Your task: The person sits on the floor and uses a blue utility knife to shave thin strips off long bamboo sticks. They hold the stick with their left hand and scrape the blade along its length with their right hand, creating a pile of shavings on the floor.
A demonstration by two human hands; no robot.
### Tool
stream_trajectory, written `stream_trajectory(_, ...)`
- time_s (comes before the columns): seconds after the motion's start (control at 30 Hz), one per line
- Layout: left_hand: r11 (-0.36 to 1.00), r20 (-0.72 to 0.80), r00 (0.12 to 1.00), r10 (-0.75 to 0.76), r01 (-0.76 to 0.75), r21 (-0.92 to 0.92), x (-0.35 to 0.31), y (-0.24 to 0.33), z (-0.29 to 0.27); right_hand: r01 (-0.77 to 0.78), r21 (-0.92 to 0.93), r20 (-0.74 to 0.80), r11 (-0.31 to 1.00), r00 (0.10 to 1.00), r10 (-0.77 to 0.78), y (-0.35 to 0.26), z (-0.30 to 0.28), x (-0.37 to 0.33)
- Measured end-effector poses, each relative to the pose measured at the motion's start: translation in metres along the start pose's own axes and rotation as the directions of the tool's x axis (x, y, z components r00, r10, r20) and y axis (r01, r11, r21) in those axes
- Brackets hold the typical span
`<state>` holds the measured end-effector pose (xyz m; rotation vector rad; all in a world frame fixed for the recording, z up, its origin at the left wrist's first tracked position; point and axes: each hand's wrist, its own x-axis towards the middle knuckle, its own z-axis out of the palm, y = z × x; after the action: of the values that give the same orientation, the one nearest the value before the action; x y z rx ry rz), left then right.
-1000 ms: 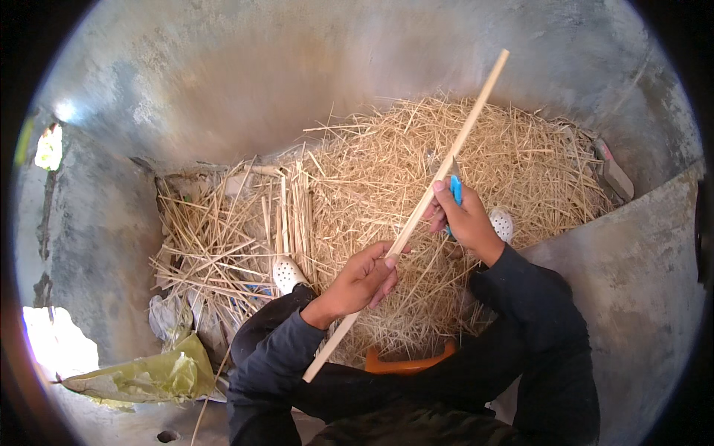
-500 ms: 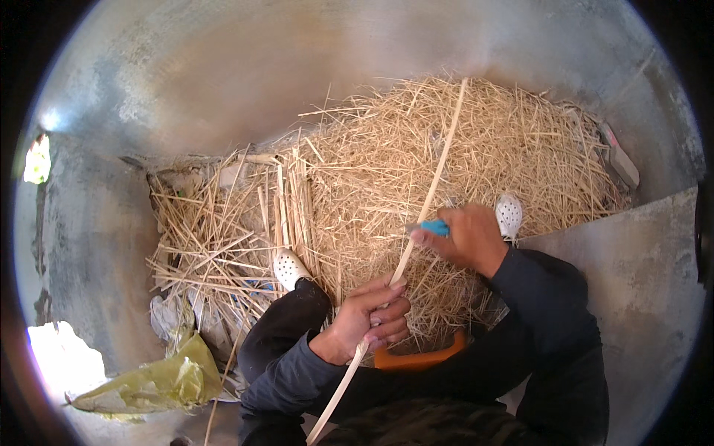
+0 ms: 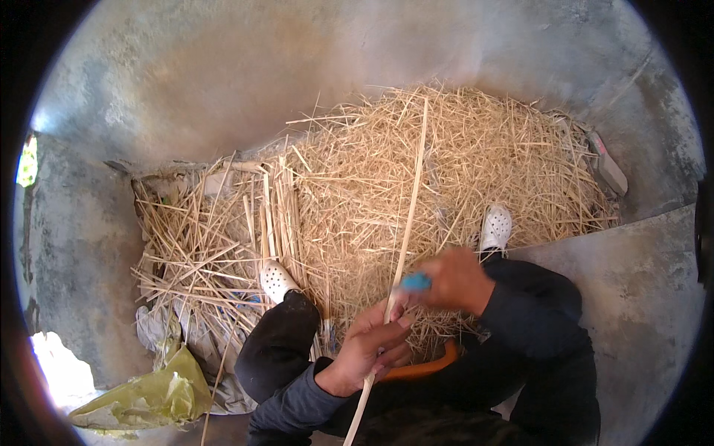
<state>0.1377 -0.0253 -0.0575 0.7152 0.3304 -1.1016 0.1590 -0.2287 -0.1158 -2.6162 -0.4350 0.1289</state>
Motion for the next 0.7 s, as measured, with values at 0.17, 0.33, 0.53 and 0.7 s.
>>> stream_trajectory(0.17, 0.999, 0.002, 1.000, 0.028, -0.028, -0.032, 0.002, -0.004, 0.000, -0.030, 0.083, -0.015, 0.996, 0.999, 0.031, 0.015, -0.008, 0.015)
stream_trajectory(0.33, 0.993, -0.019, 0.998, 0.054, -0.052, 0.104, -0.001, 0.003, 0.010, -0.042, 0.081, -0.048, 0.996, 0.998, 0.046, 0.021, -0.010, 0.016)
stream_trajectory(0.53, 0.978, -0.051, 0.996, 0.074, -0.062, 0.200, -0.001, 0.008, 0.018, 0.112, 0.141, -0.102, 0.984, 0.990, -0.098, -0.003, -0.004, 0.005)
stream_trajectory(0.7, 0.969, -0.026, 0.997, 0.076, -0.068, 0.238, -0.003, 0.001, 0.015, -0.165, 0.081, -0.108, 0.983, 0.979, 0.173, 0.041, -0.023, 0.034)
